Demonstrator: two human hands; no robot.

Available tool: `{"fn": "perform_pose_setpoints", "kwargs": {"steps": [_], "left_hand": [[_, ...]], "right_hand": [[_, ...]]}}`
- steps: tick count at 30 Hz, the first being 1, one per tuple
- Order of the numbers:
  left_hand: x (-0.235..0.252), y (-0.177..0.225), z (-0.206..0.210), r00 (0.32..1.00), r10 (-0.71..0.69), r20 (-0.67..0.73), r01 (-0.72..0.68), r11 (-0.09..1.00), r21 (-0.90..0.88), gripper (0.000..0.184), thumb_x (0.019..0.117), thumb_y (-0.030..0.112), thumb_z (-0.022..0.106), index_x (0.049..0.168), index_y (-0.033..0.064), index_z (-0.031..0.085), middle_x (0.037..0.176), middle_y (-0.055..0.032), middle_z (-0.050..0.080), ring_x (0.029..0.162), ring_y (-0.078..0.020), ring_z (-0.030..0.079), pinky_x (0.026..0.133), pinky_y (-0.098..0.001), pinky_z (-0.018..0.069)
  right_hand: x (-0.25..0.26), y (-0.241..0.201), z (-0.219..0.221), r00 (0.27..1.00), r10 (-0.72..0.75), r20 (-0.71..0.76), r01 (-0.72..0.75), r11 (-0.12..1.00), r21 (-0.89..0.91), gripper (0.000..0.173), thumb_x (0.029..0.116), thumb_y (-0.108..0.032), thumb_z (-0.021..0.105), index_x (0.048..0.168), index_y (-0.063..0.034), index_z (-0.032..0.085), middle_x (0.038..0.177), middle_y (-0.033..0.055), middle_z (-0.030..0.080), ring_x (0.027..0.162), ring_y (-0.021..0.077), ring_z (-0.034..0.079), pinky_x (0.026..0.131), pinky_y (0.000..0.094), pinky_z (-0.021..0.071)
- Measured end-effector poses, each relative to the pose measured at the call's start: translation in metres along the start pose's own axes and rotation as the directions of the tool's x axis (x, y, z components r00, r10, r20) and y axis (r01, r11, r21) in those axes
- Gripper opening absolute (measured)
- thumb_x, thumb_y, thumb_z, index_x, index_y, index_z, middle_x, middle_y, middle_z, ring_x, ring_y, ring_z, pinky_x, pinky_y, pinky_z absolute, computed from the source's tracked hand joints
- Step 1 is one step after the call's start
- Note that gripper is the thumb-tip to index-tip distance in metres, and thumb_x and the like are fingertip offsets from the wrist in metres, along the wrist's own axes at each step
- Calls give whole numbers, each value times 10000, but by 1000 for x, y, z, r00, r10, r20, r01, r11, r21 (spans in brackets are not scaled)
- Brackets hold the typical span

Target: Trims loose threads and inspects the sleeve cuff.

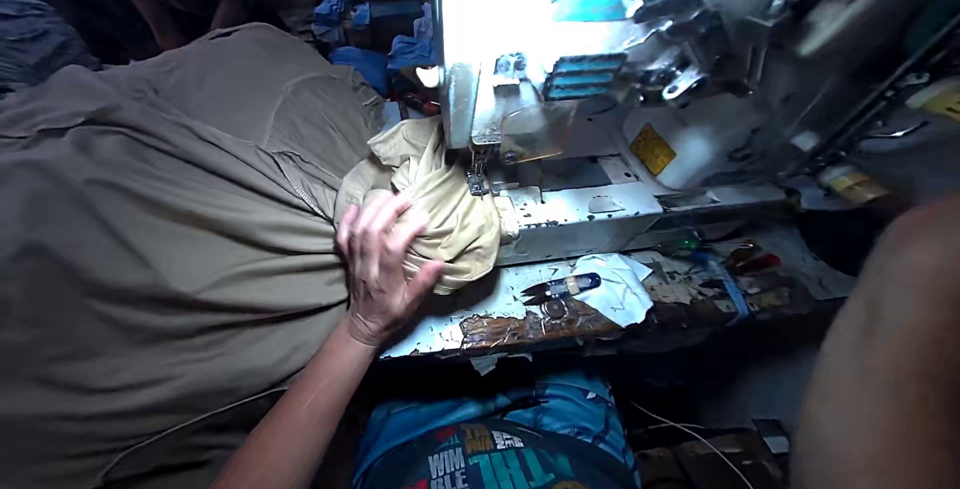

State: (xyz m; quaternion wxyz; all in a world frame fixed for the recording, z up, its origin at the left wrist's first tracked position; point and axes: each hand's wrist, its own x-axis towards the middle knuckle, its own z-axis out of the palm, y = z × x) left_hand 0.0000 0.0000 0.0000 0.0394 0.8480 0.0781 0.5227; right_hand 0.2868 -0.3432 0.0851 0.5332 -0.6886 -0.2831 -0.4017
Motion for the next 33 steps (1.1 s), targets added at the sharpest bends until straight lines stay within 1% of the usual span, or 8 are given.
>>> {"fn": "perform_pose_setpoints", "kwargs": {"steps": [3,6,12,17,20,24,29,33], "left_hand": [[60,19,-25,896,-315,315,267,946,187,605,1002,505,522,1402,56,589,1419,-218,577,1362,-426,483,1114,-660,296],[103,34,-12,748,-331,575,133,924,359,441,1013,394,573,1250,33,663,1200,-265,643,1147,-495,596,898,-675,440],[158,-7,40,630,-460,626,201,875,441,398,981,199,600,1343,39,640,1405,-286,558,1250,-541,541,914,-730,432],[156,-61,13,668,-564,485,411,824,390,389,1059,278,505,1322,12,610,1340,-300,570,1204,-491,587,973,-689,450],[104,-39,-56,795,-435,422,351,898,266,411,1058,367,490,998,-6,652,1024,-208,654,999,-353,646,850,-574,492],[74,-21,-93,827,-411,384,332,908,256,360,1030,339,538,924,22,673,917,-144,651,872,-283,652,746,-501,503],[68,-21,-92,851,-395,346,332,915,229,330,1026,342,556,916,55,674,889,-100,627,822,-237,635,706,-452,496],[65,-17,-105,887,-302,350,294,953,77,286,1033,292,575,923,46,671,909,-66,628,822,-125,607,739,-307,502]], "right_hand": [[-87,-54,31,719,-336,608,292,940,174,280,1008,-226,606,903,-9,749,868,138,735,880,219,704,857,387,557],[-134,-63,68,299,-406,864,444,860,251,309,921,-63,636,1211,-87,739,989,180,747,1045,398,718,947,546,568],[-123,-78,84,29,-231,973,435,879,196,485,919,-53,654,1401,-27,609,1093,270,673,1012,458,685,809,529,590],[-138,-75,64,215,-314,925,517,840,165,491,897,44,580,1387,26,601,877,210,685,757,386,710,619,461,591],[-131,-67,57,455,-499,737,509,825,245,423,1021,-131,412,1344,-10,656,672,130,607,527,303,588,449,416,449],[-94,-110,78,558,-513,653,504,834,225,544,1114,-455,311,1424,-152,640,673,93,534,483,254,489,416,381,330],[-94,-183,130,608,-500,617,577,812,90,318,1044,-264,540,1200,-74,743,782,136,631,585,315,601,438,418,381],[-93,-188,191,464,-454,760,513,838,188,251,1037,-248,558,920,-49,655,838,144,660,624,335,653,468,472,449]]}}
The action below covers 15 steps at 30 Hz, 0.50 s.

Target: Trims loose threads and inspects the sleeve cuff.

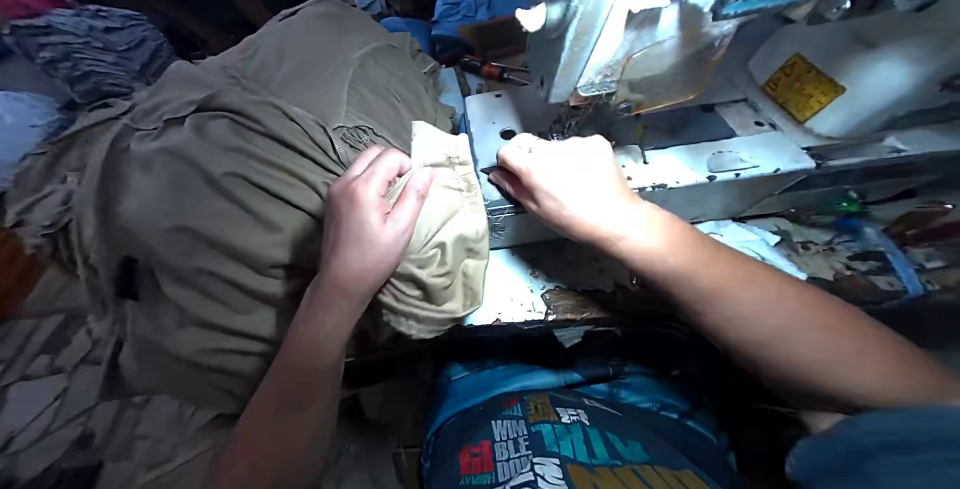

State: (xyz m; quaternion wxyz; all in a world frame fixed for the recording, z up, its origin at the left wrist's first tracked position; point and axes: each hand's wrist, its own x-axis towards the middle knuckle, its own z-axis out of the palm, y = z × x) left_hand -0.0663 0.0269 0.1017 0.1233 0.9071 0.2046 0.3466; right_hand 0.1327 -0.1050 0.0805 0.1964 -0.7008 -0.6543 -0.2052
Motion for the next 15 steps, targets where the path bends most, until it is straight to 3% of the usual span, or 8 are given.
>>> {"fn": "perform_pose_setpoints", "kwargs": {"steps": [2,5,7,9,11,13,15], "left_hand": [[-8,-1,-15,999,23,-35,-25,999,-38,279,1037,283,569,923,47,663,905,-41,618,822,-75,592,735,-247,491],[-23,-12,-17,996,-22,-81,16,997,-72,278,1036,270,565,885,47,636,867,-22,575,799,-49,553,711,-201,454],[-27,-16,-7,995,-42,-89,34,995,-90,270,1027,262,583,873,48,641,862,-32,579,785,-62,556,701,-208,456],[-24,-12,3,993,-56,-106,43,992,-122,255,1013,259,605,872,51,648,855,-23,586,775,-48,549,699,-199,445],[-18,-6,13,991,-54,-124,36,989,-142,248,1003,258,609,852,64,638,836,-5,574,753,-30,531,676,-182,425],[-15,-3,21,989,-49,-139,28,989,-144,237,990,254,613,840,73,643,827,-3,583,747,-31,534,675,-187,426],[-15,-2,26,990,-48,-129,30,990,-136,234,993,240,617,833,71,638,826,-13,579,747,-46,533,675,-196,428]], "right_hand": [[-9,3,-3,997,-55,-54,59,994,87,288,1038,-288,528,865,-83,631,745,93,599,578,291,612,447,443,407],[-47,1,-8,998,20,-66,-2,968,251,334,1025,-365,530,941,-78,679,729,50,611,619,230,619,496,419,442],[-60,-1,-5,988,156,4,-142,887,440,380,971,-459,610,1105,-120,719,837,-29,677,684,69,613,583,278,493],[-65,-10,-3,975,220,24,-189,767,614,391,987,-428,611,1206,-120,711,930,-69,684,744,-46,571,660,148,481],[-73,-19,-6,976,213,-35,-137,738,660,396,1065,-365,498,1255,-92,714,1043,-31,723,893,-41,630,791,156,518],[-92,-22,-9,964,239,-117,-121,788,604,403,1099,-340,439,1264,-97,715,949,-4,679,824,7,593,725,186,488],[-123,-11,-16,935,323,-148,-242,883,402,371,1086,-333,465,1275,-136,716,914,49,685,758,101,616,654,277,505]]}}
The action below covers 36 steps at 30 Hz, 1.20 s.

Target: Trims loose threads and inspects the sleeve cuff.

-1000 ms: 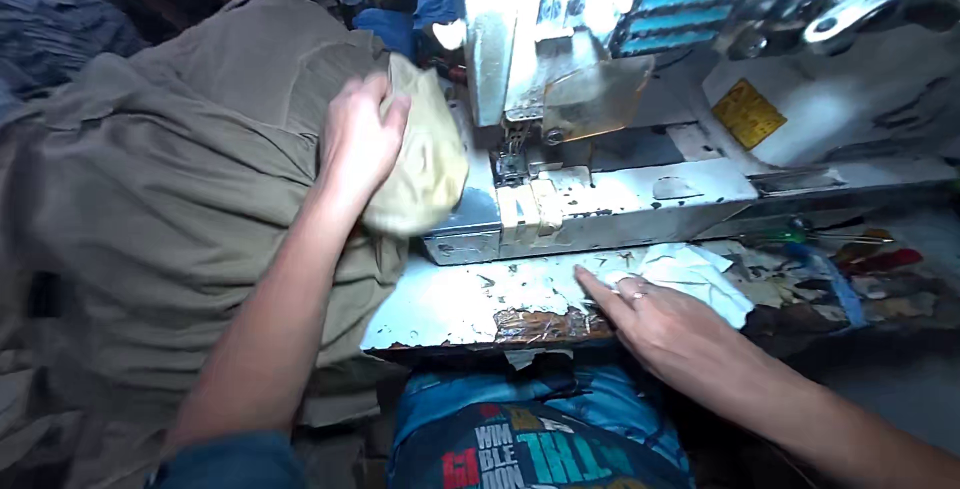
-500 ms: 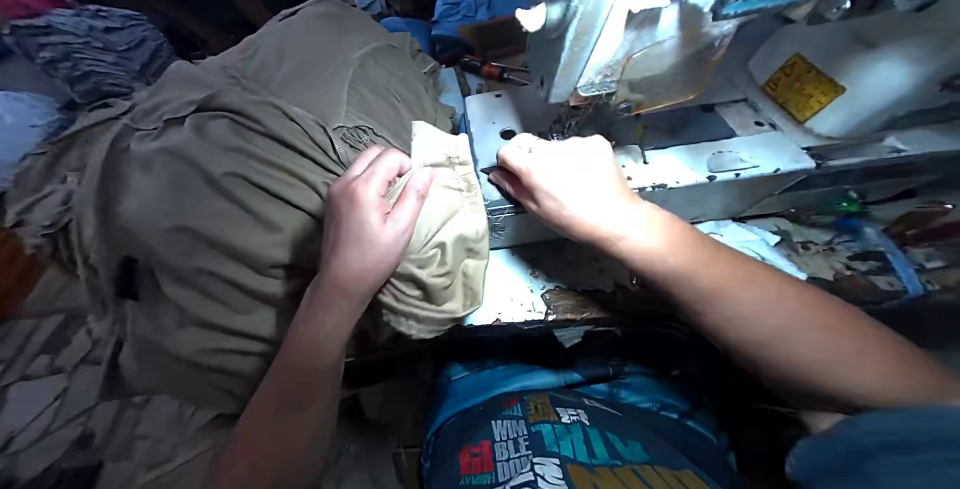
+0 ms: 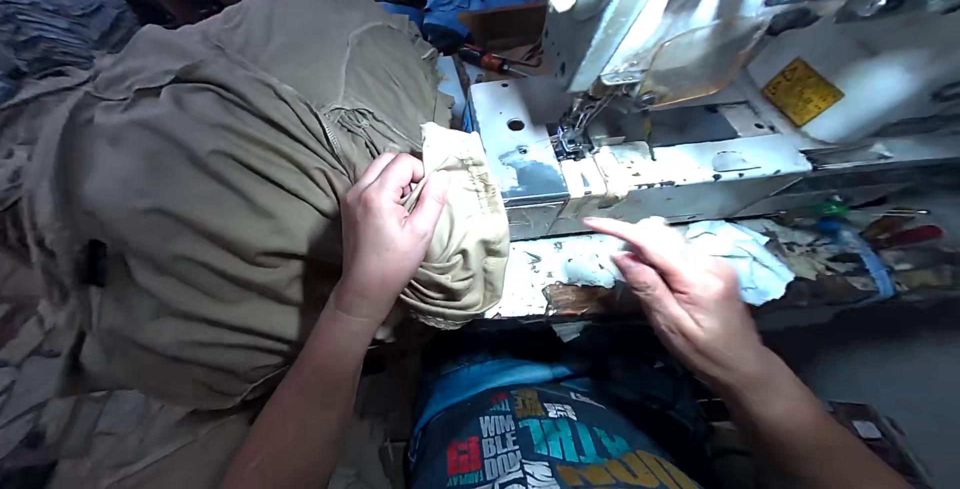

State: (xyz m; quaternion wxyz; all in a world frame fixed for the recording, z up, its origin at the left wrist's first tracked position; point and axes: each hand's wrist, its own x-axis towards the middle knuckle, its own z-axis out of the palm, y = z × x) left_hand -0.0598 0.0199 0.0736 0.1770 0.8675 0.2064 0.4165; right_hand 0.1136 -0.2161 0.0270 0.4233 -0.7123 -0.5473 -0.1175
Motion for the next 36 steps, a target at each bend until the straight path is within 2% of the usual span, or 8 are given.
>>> {"fn": "perform_pose_setpoints", "kwargs": {"steps": [5,14,18,20,24,29,34,36], "left_hand": [[-1,-2,6,999,-49,25,47,996,71,261,986,268,612,800,86,621,802,1,565,719,-58,522,655,-231,412],[4,10,19,995,-99,-1,98,984,151,252,962,284,623,802,90,619,830,-28,565,731,-120,531,654,-314,413],[18,16,37,996,-22,90,25,999,-32,556,875,302,769,1337,61,575,1482,-195,460,1250,-243,565,956,-370,535],[32,16,50,973,-4,229,14,999,-42,617,912,337,732,1433,64,545,1453,-188,513,1272,-280,571,1025,-470,502],[35,22,55,983,80,168,-74,996,-41,178,929,210,708,993,44,711,957,-82,664,907,-173,645,818,-374,521],[-28,40,-14,993,92,-75,-101,988,-118,130,972,117,624,1027,0,617,1159,-103,657,1091,-118,639,927,-274,537],[-99,18,-4,972,-217,87,220,975,-21,226,911,221,687,1076,84,618,989,-33,671,868,-114,645,730,-316,547],[-98,23,-14,979,-169,115,161,984,76,447,880,291,733,1270,88,649,1261,-122,620,1150,-300,586,925,-530,481]], "right_hand": [[-52,61,-41,874,484,41,-418,793,-444,515,989,-444,616,1290,-30,670,1064,353,665,825,589,643,656,761,436],[-37,67,-25,947,314,65,-267,886,-380,466,1045,-409,524,1244,-31,710,970,285,719,805,526,695,639,694,493],[-39,37,-25,990,134,-48,-137,987,-87,368,1077,-208,448,1205,-2,725,968,190,732,807,235,690,730,366,556],[-30,20,-3,978,205,33,-207,952,225,350,1053,-232,511,1245,-13,704,1045,112,730,882,86,667,799,260,554],[-1,-14,64,879,391,274,-456,517,724,226,912,-201,761,1090,-65,730,863,-17,680,657,-1,564,607,179,482],[20,-35,46,807,268,526,-474,-234,848,246,1094,-205,432,954,-169,632,550,-78,492,424,-34,417,425,115,369],[46,-27,62,907,393,149,-312,392,866,119,1059,-211,560,967,-177,626,652,-83,563,470,-12,463,435,149,418],[45,-29,69,955,291,53,-219,576,787,101,1057,-182,558,999,-156,636,761,-82,615,606,0,576,540,174,510]]}}
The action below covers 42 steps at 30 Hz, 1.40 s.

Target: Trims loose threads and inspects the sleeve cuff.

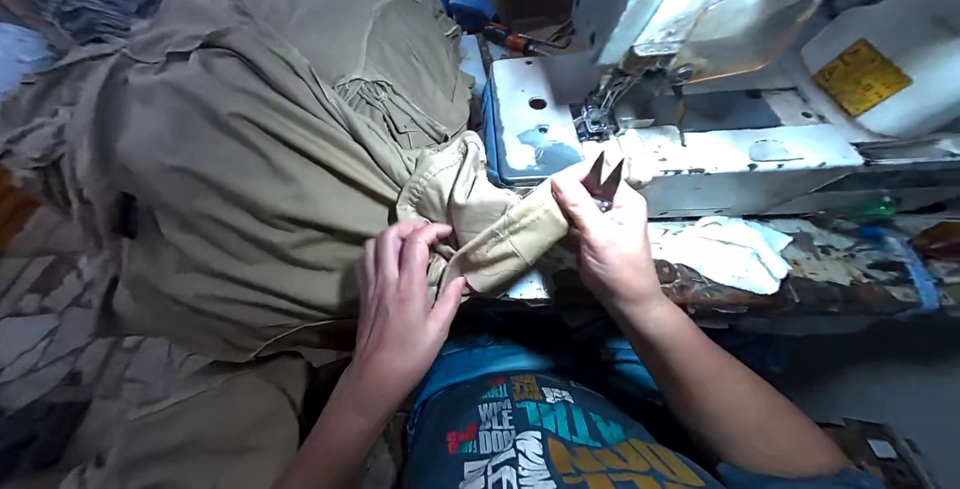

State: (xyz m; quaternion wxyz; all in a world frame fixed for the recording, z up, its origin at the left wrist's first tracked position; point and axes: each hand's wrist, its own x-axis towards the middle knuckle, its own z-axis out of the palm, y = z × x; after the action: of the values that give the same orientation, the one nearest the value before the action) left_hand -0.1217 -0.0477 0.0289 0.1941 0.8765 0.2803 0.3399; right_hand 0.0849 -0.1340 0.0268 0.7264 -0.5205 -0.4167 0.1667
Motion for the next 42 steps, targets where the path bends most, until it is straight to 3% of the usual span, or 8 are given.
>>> {"fn": "perform_pose_setpoints", "kwargs": {"steps": [4,7,11,16,18,23,28,42], "left_hand": [[17,31,-20,978,179,-111,-195,969,-154,550,912,390,754,1352,102,592,1428,-71,551,1374,-182,470,1125,-378,413],[28,22,7,994,103,41,-85,944,-318,324,915,278,739,1179,92,716,1087,1,707,1007,-57,664,874,-263,565],[36,7,18,958,-63,281,221,787,-576,158,988,149,643,867,99,733,752,47,675,669,-7,621,623,-177,528],[40,10,15,950,-76,304,265,715,-647,200,1014,118,590,903,79,751,754,18,683,665,-30,628,618,-189,534],[41,12,16,946,-80,313,276,705,-653,214,1021,114,580,898,77,750,761,15,686,676,-31,630,631,-188,537],[40,17,18,943,-91,319,298,657,-692,247,1021,108,565,842,93,735,723,31,663,644,-14,608,599,-170,519],[39,21,18,948,-77,310,283,656,-700,224,1008,102,586,860,82,753,776,10,676,684,-41,622,628,-197,535],[40,21,19,952,-41,305,258,645,-719,268,1009,90,559,812,69,740,783,5,658,690,-44,609,617,-184,518]], "right_hand": [[-4,1,4,1000,-8,-17,8,1000,-8,104,1061,-174,556,999,-156,638,777,-79,635,617,3,598,549,169,527],[-4,0,2,998,23,-56,-22,999,30,108,1059,-176,558,978,-171,629,734,-80,607,551,0,539,499,158,479],[-9,2,-8,998,37,-42,-40,996,-77,105,1063,-179,554,1025,-150,647,738,-89,588,513,-20,463,469,136,408],[-25,-9,-29,987,-159,-22,142,927,-349,387,1080,-313,503,1430,-150,472,1134,-70,643,673,-40,521,576,140,445],[-37,-17,-36,987,-156,-20,143,942,-304,458,1091,-501,393,1458,-235,462,1023,-122,572,666,-64,476,576,114,418],[-61,-25,-29,925,161,343,-223,963,152,449,1094,-453,398,1206,-173,730,894,-169,649,639,-140,446,541,59,355],[-55,-18,-13,769,417,484,-619,676,401,363,1093,-290,452,1153,-55,722,746,-70,610,514,-60,437,463,95,358],[-53,-16,-8,740,480,470,-671,577,466,395,1101,-302,404,1103,-54,711,732,-37,608,496,-50,462,449,90,377]]}}
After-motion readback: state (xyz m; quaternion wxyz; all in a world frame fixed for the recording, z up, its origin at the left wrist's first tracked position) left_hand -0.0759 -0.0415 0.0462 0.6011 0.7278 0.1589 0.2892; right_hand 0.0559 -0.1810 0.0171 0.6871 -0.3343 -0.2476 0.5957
